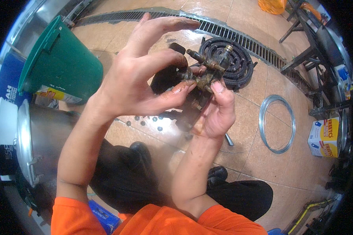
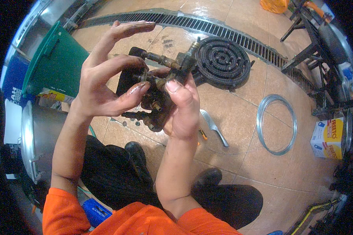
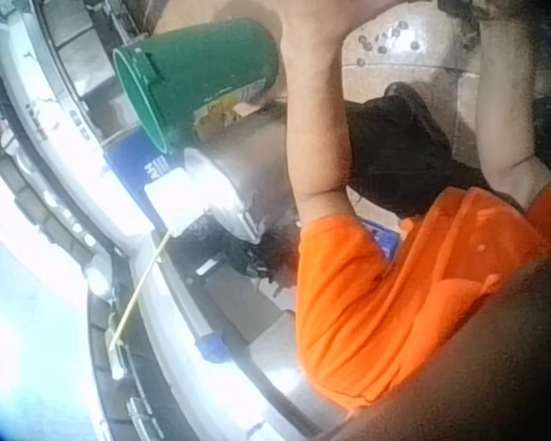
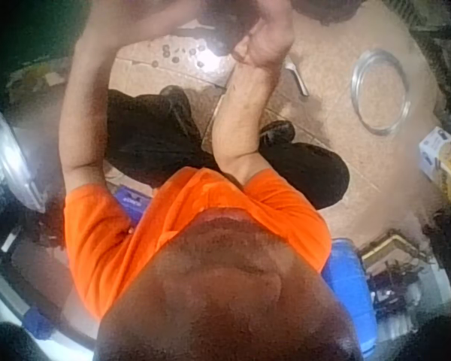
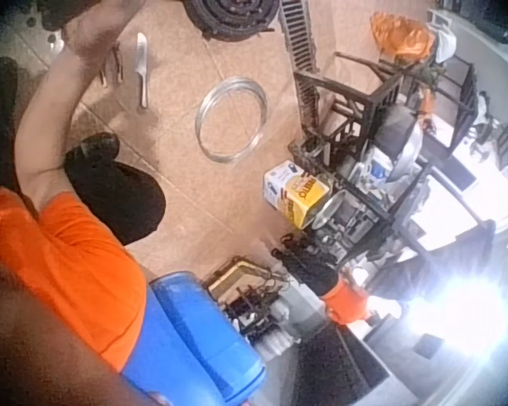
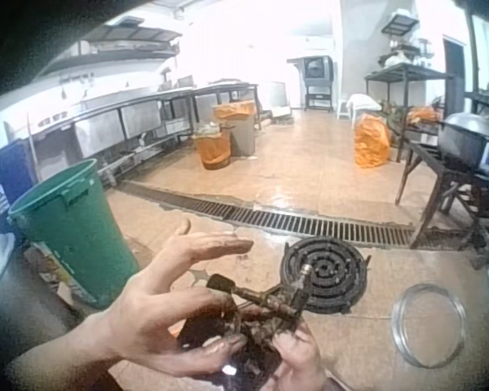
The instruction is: The person sits on the floor and manipulates a dirty mechanical assembly, likely a carburetor, using their hands and a pair of pliers. They rotate the object to inspect it and use the pliers to pull out a small component from the assembly.
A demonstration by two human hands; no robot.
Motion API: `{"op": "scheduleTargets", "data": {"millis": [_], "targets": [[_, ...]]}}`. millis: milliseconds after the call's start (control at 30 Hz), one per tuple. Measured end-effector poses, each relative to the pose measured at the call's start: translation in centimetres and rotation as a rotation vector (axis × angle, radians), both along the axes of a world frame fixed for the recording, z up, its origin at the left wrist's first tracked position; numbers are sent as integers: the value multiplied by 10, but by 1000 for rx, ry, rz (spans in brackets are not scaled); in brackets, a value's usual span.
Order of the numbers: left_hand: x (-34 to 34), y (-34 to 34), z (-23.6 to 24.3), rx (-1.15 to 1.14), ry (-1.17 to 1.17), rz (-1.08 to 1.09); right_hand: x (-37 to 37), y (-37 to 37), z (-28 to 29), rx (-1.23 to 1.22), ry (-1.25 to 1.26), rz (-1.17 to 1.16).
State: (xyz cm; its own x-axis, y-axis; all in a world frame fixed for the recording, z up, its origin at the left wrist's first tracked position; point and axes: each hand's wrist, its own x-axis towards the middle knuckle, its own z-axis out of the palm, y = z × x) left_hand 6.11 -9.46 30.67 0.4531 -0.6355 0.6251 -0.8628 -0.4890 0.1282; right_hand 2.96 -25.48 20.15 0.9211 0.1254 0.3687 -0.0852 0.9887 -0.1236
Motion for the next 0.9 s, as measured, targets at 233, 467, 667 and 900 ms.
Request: {"op": "scheduleTargets", "data": {"millis": [233,467,667,900], "targets": [[-1,-1,2,30,-29,9,-3,0,11,-186,88,-63],[-4,-1,5,47,-64,11,-5,3,9,-122,102,-47],[-3,-1,4,43,-69,-3,-4,1,7,-87,62,-42],[-6,0,8,59,-76,14,-6,2,12,-46,78,-19]]}}
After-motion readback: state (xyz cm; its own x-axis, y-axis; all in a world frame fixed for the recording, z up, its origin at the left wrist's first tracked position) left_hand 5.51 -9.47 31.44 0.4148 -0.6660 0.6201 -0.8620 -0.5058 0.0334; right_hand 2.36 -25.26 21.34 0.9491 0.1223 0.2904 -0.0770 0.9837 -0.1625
